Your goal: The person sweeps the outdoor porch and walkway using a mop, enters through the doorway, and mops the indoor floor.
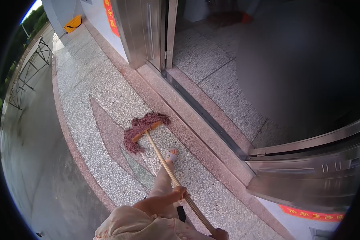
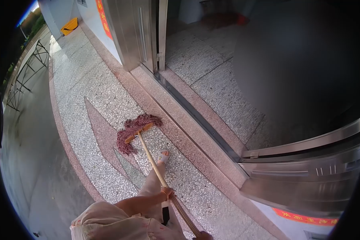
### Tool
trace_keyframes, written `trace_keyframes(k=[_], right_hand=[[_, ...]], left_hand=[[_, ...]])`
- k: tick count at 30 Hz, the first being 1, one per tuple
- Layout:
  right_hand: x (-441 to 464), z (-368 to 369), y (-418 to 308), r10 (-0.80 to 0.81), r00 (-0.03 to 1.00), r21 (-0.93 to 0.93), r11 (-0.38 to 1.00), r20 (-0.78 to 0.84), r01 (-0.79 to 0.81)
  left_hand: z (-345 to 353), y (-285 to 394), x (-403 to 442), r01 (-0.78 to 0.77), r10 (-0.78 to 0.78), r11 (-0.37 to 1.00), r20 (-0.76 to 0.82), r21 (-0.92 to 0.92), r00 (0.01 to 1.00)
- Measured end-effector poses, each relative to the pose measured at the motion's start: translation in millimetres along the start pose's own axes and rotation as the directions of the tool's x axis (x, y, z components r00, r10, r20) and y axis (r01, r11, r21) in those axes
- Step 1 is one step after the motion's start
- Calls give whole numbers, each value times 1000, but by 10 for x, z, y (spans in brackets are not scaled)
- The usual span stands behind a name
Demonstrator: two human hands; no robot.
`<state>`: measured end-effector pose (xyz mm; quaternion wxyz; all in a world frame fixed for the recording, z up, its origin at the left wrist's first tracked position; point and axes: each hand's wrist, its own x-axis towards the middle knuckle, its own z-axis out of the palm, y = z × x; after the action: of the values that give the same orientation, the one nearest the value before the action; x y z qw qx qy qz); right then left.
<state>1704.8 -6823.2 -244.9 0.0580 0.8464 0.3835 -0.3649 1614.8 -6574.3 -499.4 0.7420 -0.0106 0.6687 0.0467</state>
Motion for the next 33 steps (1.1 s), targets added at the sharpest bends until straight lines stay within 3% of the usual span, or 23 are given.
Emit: trace_keyframes(k=[1, 2, 3, 4, 6, 9, 14, 19, 20, 21, 22, 24, 26, 28, 30, 32, 33], right_hand=[[333, -165, -291, -145, 966, 88, 982, -216, 167], [801, -459, -573, 115, 985, 24, 993, 125, -119], [1176, -526, -751, -17, 1000, 117, 993, -17, 18], [1568, -650, -992, -78, 996, 134, 987, -42, 83], [2156, -885, -1491, -145, 984, 134, 978, -105, 158], [2856, -1251, -1778, -150, 978, 161, 972, -147, 173], [3149, -1739, -1736, -144, 979, 186, 968, -143, 170], [2736, -1801, -1279, -44, 999, 138, 989, -17, 46], [2575, -1724, -1065, -38, 999, 143, 989, -12, 40], [2375, -1622, -775, -3, 1000, 162, 987, 1, 3], [2171, -1567, -494, 31, 999, 180, 983, 17, -34], [1599, -1684, 27, 146, 987, 224, 962, 66, -158], [1061, -1562, 552, 244, 969, 170, 954, 51, -249], [417, -1472, 993, 228, 971, 212, 955, -66, -210], [-161, -1088, 1584, 404, 899, 234, 870, 169, -435], [-755, -1175, 1681, 437, 883, 245, 849, 171, -468], [-1113, -1310, 1678, 478, 865, 261, 824, 154, -502]], left_hand=[[49, 424, 227, -5, 9, 997, 51, -81, 999], [110, 873, 415, -109, 109, 993, 24, -36, 994], [228, 1256, 599, -173, 161, 951, -70, -257, 985], [171, 1673, 1262, -264, 265, 964, -23, 40, 964], [254, 2595, 715, -295, 282, 925, -88, -237, 955], [504, 3628, 656, -346, 332, 860, -105, -375, 938], [1075, 3911, 400, -431, 421, 854, -97, -291, 902], [1447, 3166, 647, -337, 347, 927, 38, -167, 937], [1543, 2869, 730, -296, 303, 937, 11, -188, 953], [1574, 2529, 1005, -279, 282, 959, 90, -51, 955], [1762, 2159, 696, -251, 252, 967, 11, -30, 968], [1934, 1353, 675, -171, 168, 985, 165, 5, 972], [2082, 622, 449, -33, 28, 999, 187, 24, 982], [2171, 16, 229, 78, -84, 996, 176, 40, 981], [2202, -541, 264, 139, -152, 986, 141, 96, 978], [2286, -1249, -29, 179, -187, 970, 32, 164, 982], [2269, -1610, -77, 266, -281, 948, 67, 174, 957]])
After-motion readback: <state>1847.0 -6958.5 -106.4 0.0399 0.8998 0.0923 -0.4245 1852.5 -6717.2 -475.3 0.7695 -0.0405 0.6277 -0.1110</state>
